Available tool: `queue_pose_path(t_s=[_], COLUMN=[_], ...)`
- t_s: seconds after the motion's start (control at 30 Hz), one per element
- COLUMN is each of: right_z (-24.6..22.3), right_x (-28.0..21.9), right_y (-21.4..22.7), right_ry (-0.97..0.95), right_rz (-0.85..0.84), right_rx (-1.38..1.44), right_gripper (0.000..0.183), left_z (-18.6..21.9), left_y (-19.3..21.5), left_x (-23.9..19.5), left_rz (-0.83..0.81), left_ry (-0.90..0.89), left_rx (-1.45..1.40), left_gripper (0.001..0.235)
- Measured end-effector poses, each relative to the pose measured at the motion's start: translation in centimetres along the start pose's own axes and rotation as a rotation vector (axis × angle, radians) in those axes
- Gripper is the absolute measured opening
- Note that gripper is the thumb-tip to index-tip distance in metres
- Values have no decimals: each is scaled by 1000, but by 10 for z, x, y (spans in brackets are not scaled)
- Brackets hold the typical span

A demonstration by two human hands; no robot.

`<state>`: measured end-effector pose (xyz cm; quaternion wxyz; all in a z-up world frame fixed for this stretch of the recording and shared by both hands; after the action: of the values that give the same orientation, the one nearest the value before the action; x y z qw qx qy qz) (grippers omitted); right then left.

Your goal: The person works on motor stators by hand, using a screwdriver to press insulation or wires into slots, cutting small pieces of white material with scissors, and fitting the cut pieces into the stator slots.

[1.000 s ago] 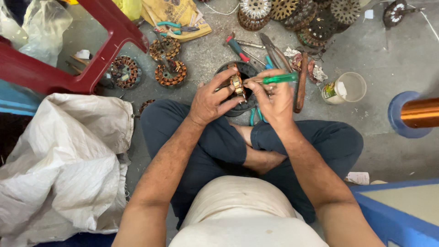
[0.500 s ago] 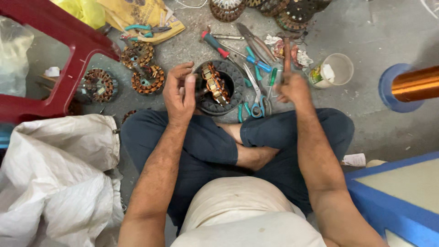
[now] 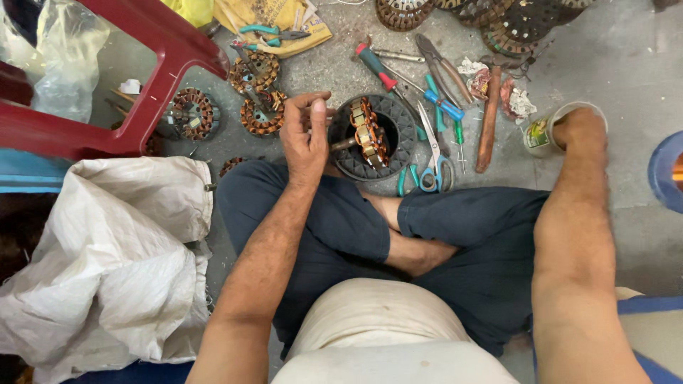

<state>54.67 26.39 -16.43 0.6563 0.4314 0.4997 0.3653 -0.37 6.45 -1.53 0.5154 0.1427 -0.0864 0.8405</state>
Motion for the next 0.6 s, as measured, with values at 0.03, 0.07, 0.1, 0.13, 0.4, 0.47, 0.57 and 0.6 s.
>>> queue_pose_path(t_s=[0.03,0.07,0.1,0.13,0.4,0.47,0.57,0.6], right_z=[-5,-5,-3,-1,28,25,10,7], right_x=[0,-1,-3,-4,-34,-49,-72,-79], right_y=[-3,-3,-2,1,5,14,38,43], right_ry=[-10,-27,-44,-58,-219,-241,-326,-299], right_rz=[12,35,63,95,263,293,337,372], right_rx=[6,17,32,51,425,478,464,481], right_gripper=[32,32,33,34,49,29,30,31], left_z=[-1,-2,-2,-3,-1,0,1,2], left_y=[2,1,0,-1,1,3,6,7], left_x=[-1,0,0,1,-1,-2,-4,-5], left_rz=[1,-2,-6,-8,-8,-7,10,18], left_ry=[3,4,5,4,-6,-16,-23,-23], left_rx=[7,7,7,14,11,-17,-36,-38], left_gripper=[20,21,21,21,22,23,23,22])
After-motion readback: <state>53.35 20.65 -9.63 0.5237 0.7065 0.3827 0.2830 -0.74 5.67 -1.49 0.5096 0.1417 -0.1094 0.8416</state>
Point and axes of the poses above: each hand's wrist, its own x-axis towards the middle knuckle, its own y-axis out of the back of the hand, z = x × y, the point moved 4 cm from there along x, towards the middle knuckle, and after that the axes turned 2 degrees about -y, right-handed, at the moved point
